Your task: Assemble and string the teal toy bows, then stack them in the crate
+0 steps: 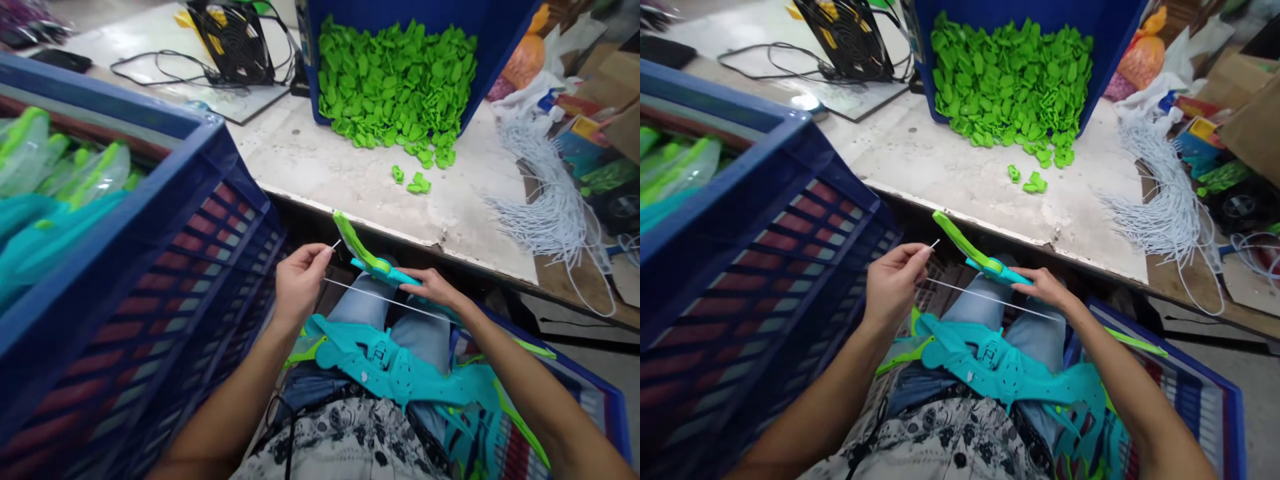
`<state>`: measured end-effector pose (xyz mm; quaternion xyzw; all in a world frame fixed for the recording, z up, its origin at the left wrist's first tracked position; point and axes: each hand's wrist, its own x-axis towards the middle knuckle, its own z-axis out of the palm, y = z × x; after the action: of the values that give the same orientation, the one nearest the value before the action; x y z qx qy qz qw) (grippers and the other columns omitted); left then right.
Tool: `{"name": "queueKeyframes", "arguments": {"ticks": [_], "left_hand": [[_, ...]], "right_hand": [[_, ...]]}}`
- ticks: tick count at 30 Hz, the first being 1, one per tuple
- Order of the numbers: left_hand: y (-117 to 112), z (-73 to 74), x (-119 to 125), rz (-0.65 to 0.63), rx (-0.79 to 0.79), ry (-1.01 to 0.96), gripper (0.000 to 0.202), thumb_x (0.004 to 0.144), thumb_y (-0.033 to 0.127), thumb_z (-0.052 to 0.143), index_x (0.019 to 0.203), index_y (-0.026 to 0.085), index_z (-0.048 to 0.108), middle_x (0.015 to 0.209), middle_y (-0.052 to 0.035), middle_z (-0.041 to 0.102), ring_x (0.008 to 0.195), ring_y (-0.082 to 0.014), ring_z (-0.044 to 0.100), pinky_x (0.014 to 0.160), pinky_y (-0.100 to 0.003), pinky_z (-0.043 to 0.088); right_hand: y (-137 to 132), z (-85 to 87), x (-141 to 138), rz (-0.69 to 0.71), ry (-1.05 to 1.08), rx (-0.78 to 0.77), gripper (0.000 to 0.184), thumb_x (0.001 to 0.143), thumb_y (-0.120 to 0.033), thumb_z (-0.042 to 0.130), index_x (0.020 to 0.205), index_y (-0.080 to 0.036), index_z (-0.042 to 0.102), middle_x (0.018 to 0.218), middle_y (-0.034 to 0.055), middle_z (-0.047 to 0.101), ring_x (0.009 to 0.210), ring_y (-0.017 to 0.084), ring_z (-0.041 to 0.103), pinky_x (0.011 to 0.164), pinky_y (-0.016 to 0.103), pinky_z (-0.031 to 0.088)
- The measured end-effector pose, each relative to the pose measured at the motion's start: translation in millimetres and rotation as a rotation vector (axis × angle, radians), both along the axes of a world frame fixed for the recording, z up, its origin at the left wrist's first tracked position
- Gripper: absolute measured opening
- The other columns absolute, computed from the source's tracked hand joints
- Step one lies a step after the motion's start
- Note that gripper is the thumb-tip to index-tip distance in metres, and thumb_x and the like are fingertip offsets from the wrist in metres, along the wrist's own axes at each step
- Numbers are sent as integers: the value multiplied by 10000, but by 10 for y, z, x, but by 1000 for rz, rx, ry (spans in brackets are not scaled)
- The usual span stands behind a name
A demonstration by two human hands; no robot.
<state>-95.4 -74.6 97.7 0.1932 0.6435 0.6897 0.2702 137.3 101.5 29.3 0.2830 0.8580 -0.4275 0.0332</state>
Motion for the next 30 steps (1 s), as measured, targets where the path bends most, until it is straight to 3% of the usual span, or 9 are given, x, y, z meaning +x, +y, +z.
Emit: {"name": "queueKeyframes", "arguments": {"ticks": [4, 8, 18, 30], "left_hand": [[145, 21, -147, 15, -14, 156, 216, 741, 358, 697, 790, 147, 709, 628, 6, 601, 544, -90, 495, 496, -201, 378], [144, -2, -152, 36, -52, 231, 225, 770, 370, 658, 795, 150, 701, 660, -4, 632, 600, -113, 542, 549, -211, 421], [140, -56, -149, 38, -87, 313, 213, 787, 342, 637, 797, 142, 709, 668, 1, 651, 595, -102, 528, 563, -202, 407], [158, -64, -109, 87, -112, 360, 220, 794, 350, 616, 803, 144, 693, 655, 3, 629, 591, -108, 524, 563, -210, 399]], "right_hand": [[-52, 13, -38, 35, -22, -6, 512, 809, -420, 649, 1290, -246, 620, 1189, 23, 690, 919, 254, 696, 814, 316, 536], [-38, 17, -57, 33, -24, -21, 512, 814, -427, 635, 1290, -240, 619, 1183, 15, 693, 958, 260, 690, 847, 325, 533], [-24, 0, -63, 37, -25, -14, 517, 816, -434, 621, 1286, -219, 624, 1214, 30, 679, 1028, 272, 678, 932, 347, 510], [-45, 12, -50, 41, -28, 2, 514, 819, -436, 623, 1291, -232, 619, 1203, 19, 684, 992, 264, 690, 897, 334, 524]]}}
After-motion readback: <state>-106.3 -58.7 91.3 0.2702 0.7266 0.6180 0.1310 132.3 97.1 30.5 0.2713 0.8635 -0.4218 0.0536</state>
